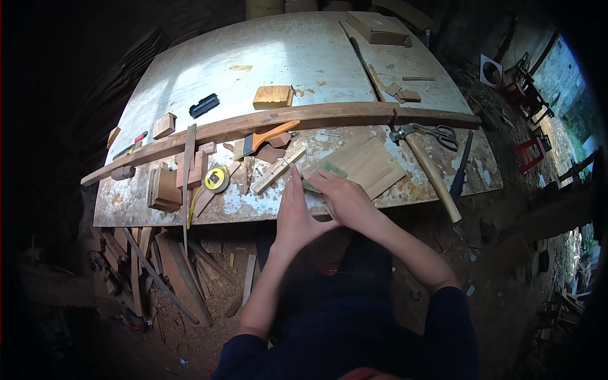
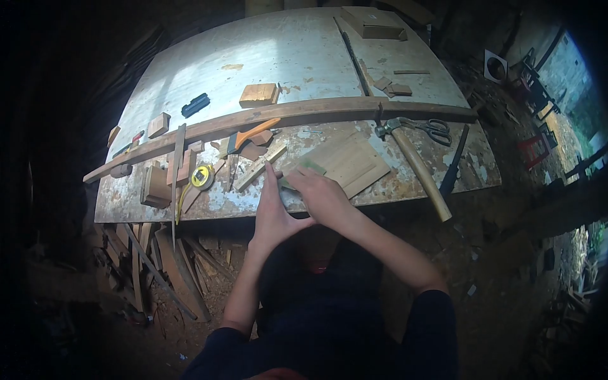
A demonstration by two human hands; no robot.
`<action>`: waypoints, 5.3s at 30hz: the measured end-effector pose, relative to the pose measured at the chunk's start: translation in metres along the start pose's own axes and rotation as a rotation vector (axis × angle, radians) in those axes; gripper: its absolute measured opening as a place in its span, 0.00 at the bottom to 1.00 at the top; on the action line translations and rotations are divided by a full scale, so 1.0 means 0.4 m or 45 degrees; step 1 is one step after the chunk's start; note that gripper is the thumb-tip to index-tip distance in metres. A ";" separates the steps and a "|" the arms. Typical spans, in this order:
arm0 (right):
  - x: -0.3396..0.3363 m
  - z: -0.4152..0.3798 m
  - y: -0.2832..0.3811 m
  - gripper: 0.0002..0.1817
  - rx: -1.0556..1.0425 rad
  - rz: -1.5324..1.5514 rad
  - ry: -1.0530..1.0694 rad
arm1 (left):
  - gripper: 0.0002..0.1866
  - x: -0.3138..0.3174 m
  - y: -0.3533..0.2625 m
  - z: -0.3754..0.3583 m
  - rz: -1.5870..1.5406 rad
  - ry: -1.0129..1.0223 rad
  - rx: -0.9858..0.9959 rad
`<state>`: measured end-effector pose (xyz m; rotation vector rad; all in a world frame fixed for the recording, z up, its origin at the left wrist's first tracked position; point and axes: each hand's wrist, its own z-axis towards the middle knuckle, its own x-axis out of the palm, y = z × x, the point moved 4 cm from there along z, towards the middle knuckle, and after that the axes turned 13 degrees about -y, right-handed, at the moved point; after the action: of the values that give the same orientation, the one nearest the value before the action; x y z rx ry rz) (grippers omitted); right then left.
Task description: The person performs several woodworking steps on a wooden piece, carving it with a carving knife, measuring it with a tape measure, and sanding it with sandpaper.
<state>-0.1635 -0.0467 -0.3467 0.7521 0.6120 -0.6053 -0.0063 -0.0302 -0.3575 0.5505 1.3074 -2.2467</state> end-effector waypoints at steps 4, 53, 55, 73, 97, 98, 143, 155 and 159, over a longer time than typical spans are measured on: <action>-0.062 0.033 -0.083 0.19 0.191 -0.047 -0.131 | 0.90 0.011 -0.012 -0.008 0.254 -0.034 0.194; -0.112 0.070 -0.177 0.16 0.463 -0.095 -0.133 | 0.87 0.013 -0.032 -0.002 0.238 0.115 0.176; -0.088 0.045 -0.215 0.16 0.415 -0.259 -0.254 | 0.86 0.018 -0.040 0.001 0.240 0.123 0.178; -0.123 0.018 -0.240 0.17 0.417 -0.452 -0.265 | 0.83 0.022 -0.033 0.004 0.312 0.104 0.224; -0.094 0.016 -0.071 0.18 0.327 -0.221 -0.136 | 0.84 0.028 -0.025 -0.015 0.225 0.015 0.196; -0.070 -0.004 -0.025 0.19 0.231 -0.259 -0.135 | 0.84 0.030 -0.021 -0.005 0.224 0.007 0.195; -0.186 -0.150 -0.108 0.22 0.244 -0.486 -0.368 | 0.80 0.040 -0.041 -0.015 0.281 -0.081 0.231; -0.125 -0.045 -0.154 0.15 0.002 -0.783 -0.530 | 0.80 0.041 -0.038 -0.019 0.307 -0.094 0.222; -0.200 0.017 -0.173 0.22 0.660 -0.615 0.005 | 0.79 0.040 -0.038 -0.018 0.303 -0.069 0.203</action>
<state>-0.2628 -0.0702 -0.3175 1.0976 0.6518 -1.2378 -0.0274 -0.0205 -0.3592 0.6602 0.9849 -2.1615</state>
